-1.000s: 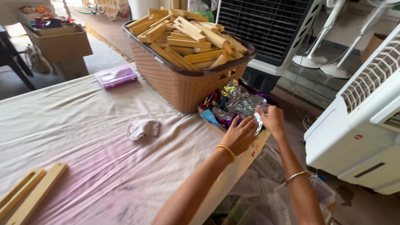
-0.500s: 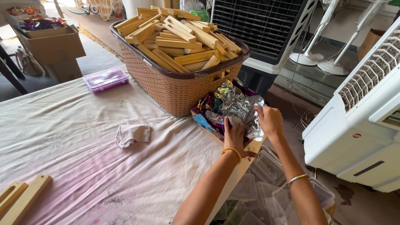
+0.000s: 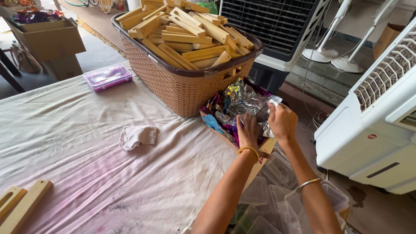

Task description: The person wraps a small wooden block in a sheet of shiny metallic foil, folding the edges to create a neat package. They then pick up another wooden block and wipe its surface with a white cloth.

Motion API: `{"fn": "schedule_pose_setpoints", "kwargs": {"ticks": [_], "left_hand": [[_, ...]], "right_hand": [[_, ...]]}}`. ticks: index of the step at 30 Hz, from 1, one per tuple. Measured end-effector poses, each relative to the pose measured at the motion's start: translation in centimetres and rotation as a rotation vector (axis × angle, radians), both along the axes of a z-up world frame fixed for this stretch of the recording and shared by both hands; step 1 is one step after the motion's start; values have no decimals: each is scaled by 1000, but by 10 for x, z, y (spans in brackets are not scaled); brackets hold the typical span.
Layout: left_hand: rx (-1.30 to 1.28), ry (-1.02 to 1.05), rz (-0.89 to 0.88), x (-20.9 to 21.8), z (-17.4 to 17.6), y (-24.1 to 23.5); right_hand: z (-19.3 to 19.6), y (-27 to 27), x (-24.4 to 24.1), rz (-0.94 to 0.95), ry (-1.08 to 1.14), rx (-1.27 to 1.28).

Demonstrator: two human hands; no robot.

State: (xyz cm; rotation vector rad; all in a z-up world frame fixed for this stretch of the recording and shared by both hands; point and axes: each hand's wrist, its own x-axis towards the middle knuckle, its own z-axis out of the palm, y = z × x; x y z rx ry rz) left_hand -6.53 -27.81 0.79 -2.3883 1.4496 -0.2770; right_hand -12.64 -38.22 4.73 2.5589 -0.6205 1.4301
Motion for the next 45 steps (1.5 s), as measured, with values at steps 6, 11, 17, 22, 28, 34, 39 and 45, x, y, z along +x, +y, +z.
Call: {"fn": "schedule_pose_setpoints", "kwargs": {"ticks": [6, 11, 17, 22, 28, 34, 39, 45], "left_hand": [[-227, 148, -19, -3, 9, 24], [-295, -27, 78, -3, -15, -6], [-197, -11, 153, -8, 5, 1], [-95, -47, 137, -15, 1, -2], [-35, 111, 19, -14, -24, 21], [-1010, 863, -828, 45, -74, 82], [-1114, 824, -320, 132, -15, 246], [-1565, 1469, 227, 191, -38, 439]], "right_hand": [[0, -10, 14, -13, -72, 174], [15, -3, 21, 30, -131, 86], [7, 2, 22, 83, -252, -50], [26, -29, 13, 29, -563, -36], [72, -14, -3, 81, -396, 75], [101, 106, 33, 171, -159, 39], [83, 174, 110, 331, -31, 8], [25, 306, 206, 442, 223, 126]]}}
